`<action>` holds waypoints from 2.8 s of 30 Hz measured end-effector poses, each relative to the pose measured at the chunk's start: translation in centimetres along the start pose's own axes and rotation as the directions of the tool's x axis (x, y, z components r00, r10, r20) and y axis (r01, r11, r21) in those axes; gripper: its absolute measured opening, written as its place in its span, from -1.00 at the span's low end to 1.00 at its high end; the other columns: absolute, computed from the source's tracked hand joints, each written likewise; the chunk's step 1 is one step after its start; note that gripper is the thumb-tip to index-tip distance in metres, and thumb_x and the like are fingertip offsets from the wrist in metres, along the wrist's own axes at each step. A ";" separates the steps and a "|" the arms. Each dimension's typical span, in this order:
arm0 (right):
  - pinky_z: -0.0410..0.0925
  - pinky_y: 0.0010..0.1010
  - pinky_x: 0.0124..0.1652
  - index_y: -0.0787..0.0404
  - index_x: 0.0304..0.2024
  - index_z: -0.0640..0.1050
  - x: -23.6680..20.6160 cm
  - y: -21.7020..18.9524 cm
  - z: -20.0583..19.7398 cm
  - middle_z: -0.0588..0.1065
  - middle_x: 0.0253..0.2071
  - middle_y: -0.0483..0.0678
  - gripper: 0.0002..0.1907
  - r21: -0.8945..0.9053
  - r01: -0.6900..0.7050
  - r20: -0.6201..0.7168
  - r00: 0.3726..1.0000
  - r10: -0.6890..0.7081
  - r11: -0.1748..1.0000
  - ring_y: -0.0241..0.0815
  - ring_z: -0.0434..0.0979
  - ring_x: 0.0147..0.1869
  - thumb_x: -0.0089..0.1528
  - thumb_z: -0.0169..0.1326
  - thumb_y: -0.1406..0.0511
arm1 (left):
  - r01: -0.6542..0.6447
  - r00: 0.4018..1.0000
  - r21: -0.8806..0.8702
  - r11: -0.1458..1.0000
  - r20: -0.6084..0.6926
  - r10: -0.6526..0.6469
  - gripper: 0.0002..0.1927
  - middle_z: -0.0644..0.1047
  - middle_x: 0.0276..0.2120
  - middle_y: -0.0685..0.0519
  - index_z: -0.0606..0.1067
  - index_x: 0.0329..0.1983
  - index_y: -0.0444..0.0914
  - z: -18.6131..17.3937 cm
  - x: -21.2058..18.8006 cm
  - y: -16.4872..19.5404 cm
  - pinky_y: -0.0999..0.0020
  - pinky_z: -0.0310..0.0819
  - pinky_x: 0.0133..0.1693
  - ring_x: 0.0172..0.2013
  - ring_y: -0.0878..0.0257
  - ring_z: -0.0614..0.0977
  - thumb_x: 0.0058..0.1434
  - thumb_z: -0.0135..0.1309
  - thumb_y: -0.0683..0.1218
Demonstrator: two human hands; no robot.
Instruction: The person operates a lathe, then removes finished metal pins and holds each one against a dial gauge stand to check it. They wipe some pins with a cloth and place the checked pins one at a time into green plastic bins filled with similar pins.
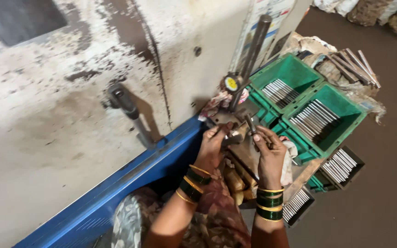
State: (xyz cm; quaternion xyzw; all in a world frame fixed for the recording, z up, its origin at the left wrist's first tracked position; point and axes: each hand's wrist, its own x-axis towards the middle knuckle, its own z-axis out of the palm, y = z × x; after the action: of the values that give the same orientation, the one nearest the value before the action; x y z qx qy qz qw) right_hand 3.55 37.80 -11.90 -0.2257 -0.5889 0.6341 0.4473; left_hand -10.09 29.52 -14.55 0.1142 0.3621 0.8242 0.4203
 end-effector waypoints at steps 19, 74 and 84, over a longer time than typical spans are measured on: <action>0.49 -0.45 -0.05 0.39 -0.15 0.58 -10.1 -4.6 8.2 0.60 -0.14 0.02 -0.81 -0.033 0.116 0.466 0.881 -0.088 0.993 -0.25 0.62 -0.08 0.18 0.21 0.57 | 0.077 0.992 -0.140 0.987 -0.091 -0.090 -0.51 0.42 -0.58 0.17 0.46 -0.38 -0.19 -4.4 -12.8 8.0 0.43 0.30 -0.52 -0.59 0.36 0.44 0.27 0.08 0.31; 0.41 -0.48 -0.12 0.32 -0.13 0.61 -18.5 -10.4 5.0 0.61 -0.23 -0.03 -0.82 -0.482 0.370 0.355 0.911 -0.209 0.794 -0.26 0.58 -0.17 0.20 0.21 0.44 | 0.260 0.956 -0.195 0.946 -0.084 -0.280 -0.74 0.39 -0.63 0.14 0.45 -0.37 -0.09 -1.0 -18.2 3.5 0.48 0.02 -0.69 -0.75 0.37 0.29 0.21 0.13 0.16; 0.40 -0.50 -0.10 0.37 -0.13 0.58 -16.1 -9.8 -2.6 0.59 -0.21 -0.05 -0.84 -0.320 0.316 0.333 0.920 -0.206 0.893 -0.32 0.52 -0.13 0.26 0.23 0.42 | 0.241 0.965 -0.169 0.956 -0.064 -0.255 -0.75 0.35 -0.66 0.16 0.44 -0.33 -0.24 3.8 -15.1 -3.1 0.48 -0.06 -0.72 -0.78 0.40 0.20 0.30 0.10 0.04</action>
State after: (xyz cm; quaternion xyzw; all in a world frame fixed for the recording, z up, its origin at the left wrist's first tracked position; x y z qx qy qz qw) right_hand 16.63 24.91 -6.98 -0.1278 -0.7812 0.4722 0.3877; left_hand 3.07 20.88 -12.29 -0.0016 0.3239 0.7953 0.5124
